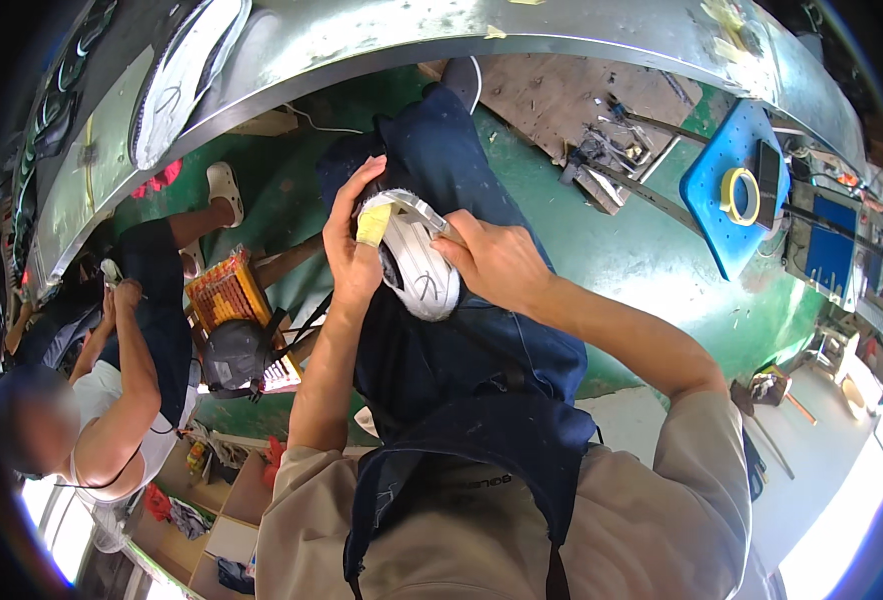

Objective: Using pliers to pull and adjust the upper of a shoe onto a last during the shoe assembly process.

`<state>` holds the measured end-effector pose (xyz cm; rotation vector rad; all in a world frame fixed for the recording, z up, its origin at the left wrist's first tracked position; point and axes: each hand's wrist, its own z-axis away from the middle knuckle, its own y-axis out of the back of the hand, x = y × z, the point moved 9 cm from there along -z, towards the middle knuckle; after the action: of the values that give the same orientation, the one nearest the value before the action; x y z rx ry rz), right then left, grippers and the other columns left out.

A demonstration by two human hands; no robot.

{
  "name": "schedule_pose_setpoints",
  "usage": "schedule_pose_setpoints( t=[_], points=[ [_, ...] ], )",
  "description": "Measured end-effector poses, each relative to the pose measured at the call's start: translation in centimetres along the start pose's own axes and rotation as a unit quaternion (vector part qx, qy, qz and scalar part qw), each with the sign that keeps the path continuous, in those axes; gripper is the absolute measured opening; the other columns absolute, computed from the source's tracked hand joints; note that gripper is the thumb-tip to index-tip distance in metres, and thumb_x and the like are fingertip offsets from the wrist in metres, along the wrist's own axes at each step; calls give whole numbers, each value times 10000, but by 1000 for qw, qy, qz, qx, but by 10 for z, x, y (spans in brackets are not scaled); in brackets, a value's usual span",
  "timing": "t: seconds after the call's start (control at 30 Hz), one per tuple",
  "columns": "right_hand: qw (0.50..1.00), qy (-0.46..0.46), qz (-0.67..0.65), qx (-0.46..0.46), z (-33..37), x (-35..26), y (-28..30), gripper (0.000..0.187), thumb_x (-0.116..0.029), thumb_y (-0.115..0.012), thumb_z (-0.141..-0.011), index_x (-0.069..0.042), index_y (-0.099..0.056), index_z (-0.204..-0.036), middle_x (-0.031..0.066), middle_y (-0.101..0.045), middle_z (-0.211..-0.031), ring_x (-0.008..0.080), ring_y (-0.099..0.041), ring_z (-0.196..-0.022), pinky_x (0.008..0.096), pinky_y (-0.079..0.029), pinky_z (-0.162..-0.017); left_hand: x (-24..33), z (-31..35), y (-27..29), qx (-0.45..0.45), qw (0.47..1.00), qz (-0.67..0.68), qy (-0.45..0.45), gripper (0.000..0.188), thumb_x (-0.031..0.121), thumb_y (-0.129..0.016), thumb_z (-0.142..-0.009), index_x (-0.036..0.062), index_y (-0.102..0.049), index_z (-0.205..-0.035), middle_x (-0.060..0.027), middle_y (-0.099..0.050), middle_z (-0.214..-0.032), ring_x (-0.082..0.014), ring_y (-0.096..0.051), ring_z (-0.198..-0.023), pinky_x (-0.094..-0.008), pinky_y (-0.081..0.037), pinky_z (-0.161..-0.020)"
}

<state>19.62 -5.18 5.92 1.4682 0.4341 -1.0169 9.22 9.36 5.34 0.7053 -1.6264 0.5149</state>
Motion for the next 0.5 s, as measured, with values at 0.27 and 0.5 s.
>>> schedule_pose_setpoints(
  t=[0.27, 0.5],
  points=[
    [995, -77, 23, -61, 16, -23, 2, 240, -244, -543, -1055, -18, -466, -1077, 234, -683, -858, 467, -661, -817, 543, -496, -702, 0, 0, -15, -14, 982, 110, 155, 448, -28, -560, -921, 66, -583, -1358, -175, -398, -1606, -285, -303, -1535, -371, -235, -1227],
    [999, -27, -2, 36, 11, -44, 39, 218, -246, -566, -1035, -35, -510, -1016, 201, -688, -825, 421, -680, -730, 521, -523, -623, 1, -6, -12, -41, 994, 30, 92, 462, -48, -512, -908, 47, -595, -1353, -183, -474, -1559, -300, -360, -1510, -392, -250, -1232]
  ],
)
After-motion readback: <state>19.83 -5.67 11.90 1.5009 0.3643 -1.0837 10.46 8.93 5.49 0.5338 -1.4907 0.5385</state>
